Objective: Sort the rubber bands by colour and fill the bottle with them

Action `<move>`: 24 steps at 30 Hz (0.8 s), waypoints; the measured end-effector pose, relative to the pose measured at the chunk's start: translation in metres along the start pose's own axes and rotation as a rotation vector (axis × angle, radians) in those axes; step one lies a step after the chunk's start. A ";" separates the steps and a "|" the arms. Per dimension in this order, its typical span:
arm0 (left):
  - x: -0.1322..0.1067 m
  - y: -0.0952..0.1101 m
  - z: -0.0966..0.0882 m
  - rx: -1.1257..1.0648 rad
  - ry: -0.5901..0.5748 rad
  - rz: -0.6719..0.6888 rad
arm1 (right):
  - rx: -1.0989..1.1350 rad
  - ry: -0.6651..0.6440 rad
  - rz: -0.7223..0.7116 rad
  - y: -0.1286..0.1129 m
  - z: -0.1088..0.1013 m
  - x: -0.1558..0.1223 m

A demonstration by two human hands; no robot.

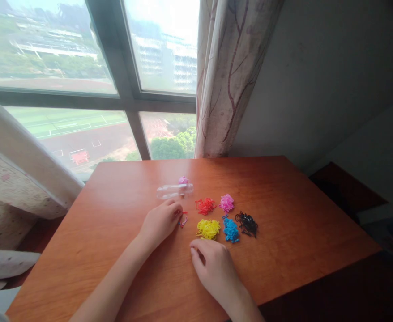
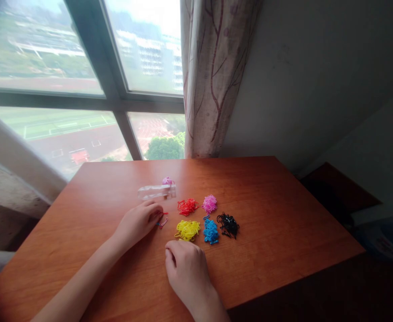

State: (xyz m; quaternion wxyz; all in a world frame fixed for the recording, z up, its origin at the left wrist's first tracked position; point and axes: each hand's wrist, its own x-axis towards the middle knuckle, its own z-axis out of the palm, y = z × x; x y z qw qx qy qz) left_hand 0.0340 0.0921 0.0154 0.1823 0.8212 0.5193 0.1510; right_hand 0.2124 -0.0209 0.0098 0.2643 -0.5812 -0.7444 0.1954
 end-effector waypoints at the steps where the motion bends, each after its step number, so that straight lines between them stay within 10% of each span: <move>1: 0.000 0.000 0.000 -0.005 0.003 0.006 | 0.003 -0.006 0.003 -0.001 0.000 -0.001; 24: 0.046 0.028 0.009 -0.003 0.002 0.080 | 0.006 -0.036 0.034 -0.005 0.015 -0.011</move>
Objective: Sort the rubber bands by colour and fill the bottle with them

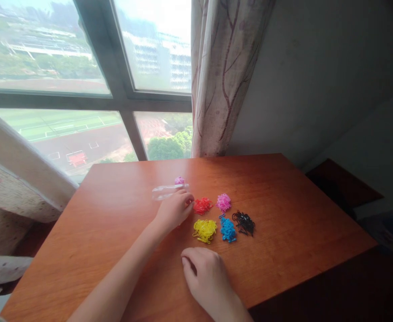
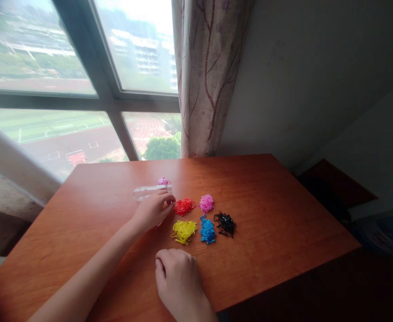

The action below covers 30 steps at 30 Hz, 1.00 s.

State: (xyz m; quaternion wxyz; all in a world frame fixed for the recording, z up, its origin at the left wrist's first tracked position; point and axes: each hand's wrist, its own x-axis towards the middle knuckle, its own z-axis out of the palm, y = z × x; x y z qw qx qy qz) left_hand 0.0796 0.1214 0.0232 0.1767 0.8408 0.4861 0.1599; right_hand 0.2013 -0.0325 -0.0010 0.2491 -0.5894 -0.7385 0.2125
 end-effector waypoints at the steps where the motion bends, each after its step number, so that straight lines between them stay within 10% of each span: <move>1: -0.004 -0.003 -0.003 -0.004 0.001 -0.004 | -0.016 0.017 0.019 0.000 -0.001 0.001; 15: -0.072 -0.043 -0.017 -0.111 -0.006 -0.093 | -0.242 -0.022 0.115 -0.024 0.002 0.042; 30: -0.076 -0.038 -0.017 -0.103 -0.067 -0.068 | -0.367 -0.085 0.234 -0.025 0.008 0.059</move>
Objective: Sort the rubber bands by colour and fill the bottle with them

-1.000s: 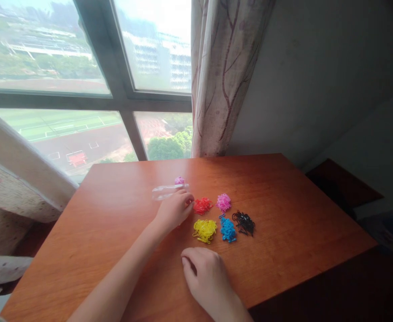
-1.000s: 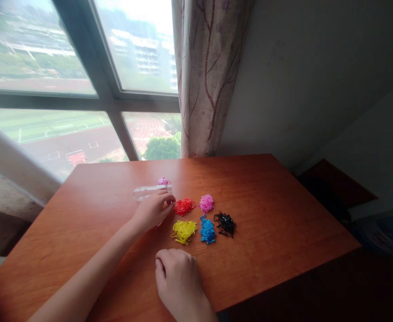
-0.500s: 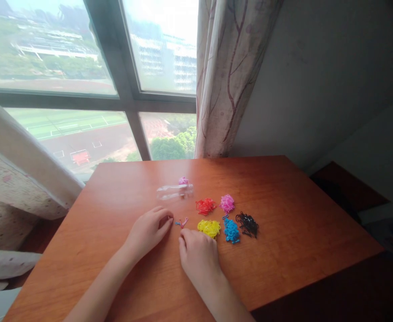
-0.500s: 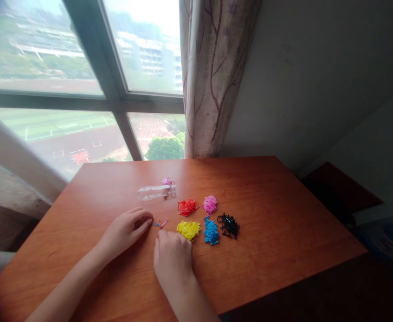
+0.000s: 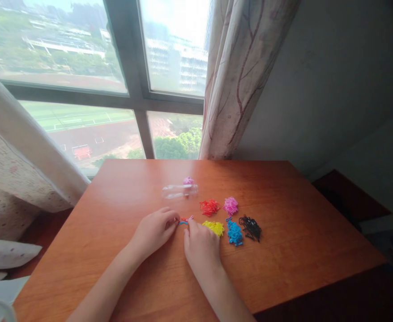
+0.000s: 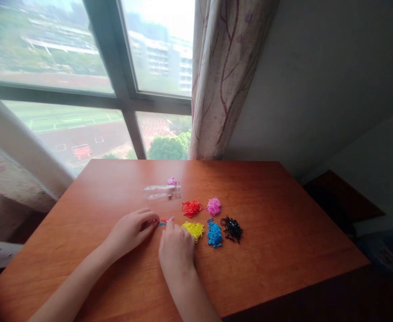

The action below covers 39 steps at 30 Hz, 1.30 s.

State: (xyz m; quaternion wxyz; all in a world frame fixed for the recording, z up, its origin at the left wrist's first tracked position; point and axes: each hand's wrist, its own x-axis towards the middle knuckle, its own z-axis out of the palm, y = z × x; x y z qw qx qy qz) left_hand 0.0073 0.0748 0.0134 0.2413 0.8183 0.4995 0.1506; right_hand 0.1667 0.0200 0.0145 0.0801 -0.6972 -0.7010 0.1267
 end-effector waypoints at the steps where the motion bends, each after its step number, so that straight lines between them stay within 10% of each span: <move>1: 0.000 0.000 0.000 0.001 -0.001 0.004 | -0.004 0.003 0.004 -0.001 0.000 0.001; 15: 0.001 0.002 -0.001 -0.017 0.016 -0.002 | 0.009 0.128 -0.041 0.002 -0.007 -0.002; 30: 0.000 0.002 -0.001 0.018 0.012 -0.022 | 0.110 0.483 0.107 0.138 -0.029 -0.048; 39: 0.001 -0.001 0.001 0.013 0.018 -0.043 | 0.140 0.444 0.092 0.141 -0.021 -0.051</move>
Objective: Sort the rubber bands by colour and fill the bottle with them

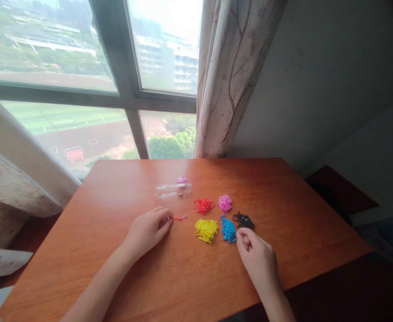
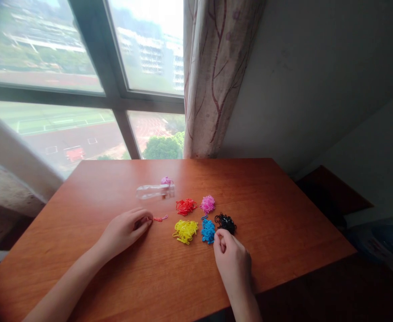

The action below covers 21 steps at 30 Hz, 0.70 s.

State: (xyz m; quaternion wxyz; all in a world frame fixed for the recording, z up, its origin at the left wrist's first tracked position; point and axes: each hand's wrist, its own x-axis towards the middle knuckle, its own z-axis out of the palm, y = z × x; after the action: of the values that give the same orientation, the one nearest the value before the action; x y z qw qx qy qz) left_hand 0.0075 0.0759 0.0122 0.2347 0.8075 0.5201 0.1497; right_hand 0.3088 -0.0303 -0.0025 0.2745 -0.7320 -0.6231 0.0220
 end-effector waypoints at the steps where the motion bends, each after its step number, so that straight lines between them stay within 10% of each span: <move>1: 0.000 0.000 0.000 -0.002 -0.001 -0.001 | 0.000 0.005 0.001 -0.001 0.001 0.000; 13: -0.001 0.002 -0.001 0.001 0.007 0.009 | 0.093 0.062 0.015 -0.007 0.005 0.000; 21: 0.000 0.002 0.004 0.003 0.034 -0.006 | 0.291 -0.045 -0.205 -0.064 0.025 -0.012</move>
State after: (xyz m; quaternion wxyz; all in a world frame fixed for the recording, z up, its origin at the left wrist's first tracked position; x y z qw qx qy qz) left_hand 0.0107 0.0741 0.0095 0.2252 0.8036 0.5266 0.1619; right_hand 0.2392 -0.0278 0.0003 0.3645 -0.6164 -0.6907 0.1004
